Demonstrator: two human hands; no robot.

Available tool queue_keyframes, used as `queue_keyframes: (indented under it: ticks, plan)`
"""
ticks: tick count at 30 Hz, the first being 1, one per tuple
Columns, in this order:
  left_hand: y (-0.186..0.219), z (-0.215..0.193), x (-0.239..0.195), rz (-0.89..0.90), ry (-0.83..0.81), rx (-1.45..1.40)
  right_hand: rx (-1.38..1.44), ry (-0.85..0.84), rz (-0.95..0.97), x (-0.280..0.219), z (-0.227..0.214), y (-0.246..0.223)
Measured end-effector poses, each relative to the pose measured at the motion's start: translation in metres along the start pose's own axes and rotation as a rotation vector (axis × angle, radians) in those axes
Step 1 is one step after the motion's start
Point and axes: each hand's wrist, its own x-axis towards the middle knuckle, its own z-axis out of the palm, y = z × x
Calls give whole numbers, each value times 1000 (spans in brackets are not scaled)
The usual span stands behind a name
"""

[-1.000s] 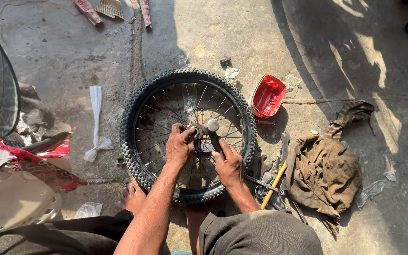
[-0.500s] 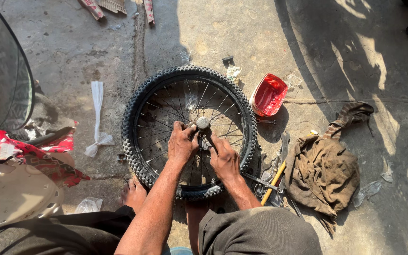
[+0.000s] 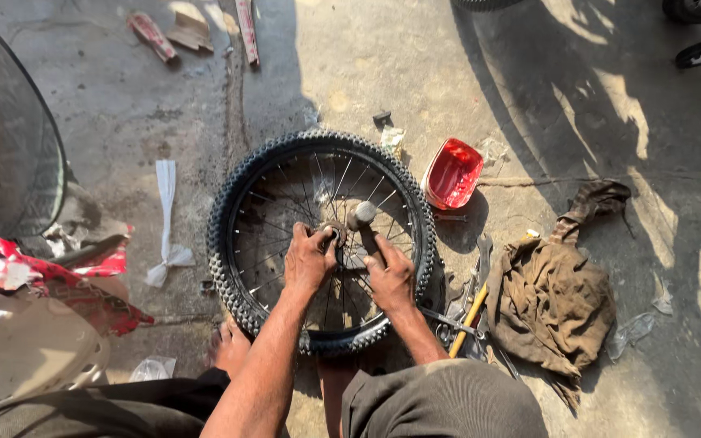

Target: The person is repairing a bicycle wheel hub. They use a hammer to tap a metal ring into the hub, then use a wrench to tighten a nut. They also use a rag to wipe the hub area.

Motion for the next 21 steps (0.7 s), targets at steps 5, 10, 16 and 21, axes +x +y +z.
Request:
queue_keyframes:
  ticks: [5,10,16,21]
  plan:
    - [-27,2,14,27,17,-163,682,19,624,-20,-29,21]
    - [-52,5,1,-316,318,-421,705,310,829,-93,-72,69]
    - [-30,-2,1,-166,320,-296,492,437,1033,-145,-85,127]
    - [29,4,-20,26,30,-307,323,351,1020,-165,-84,166]
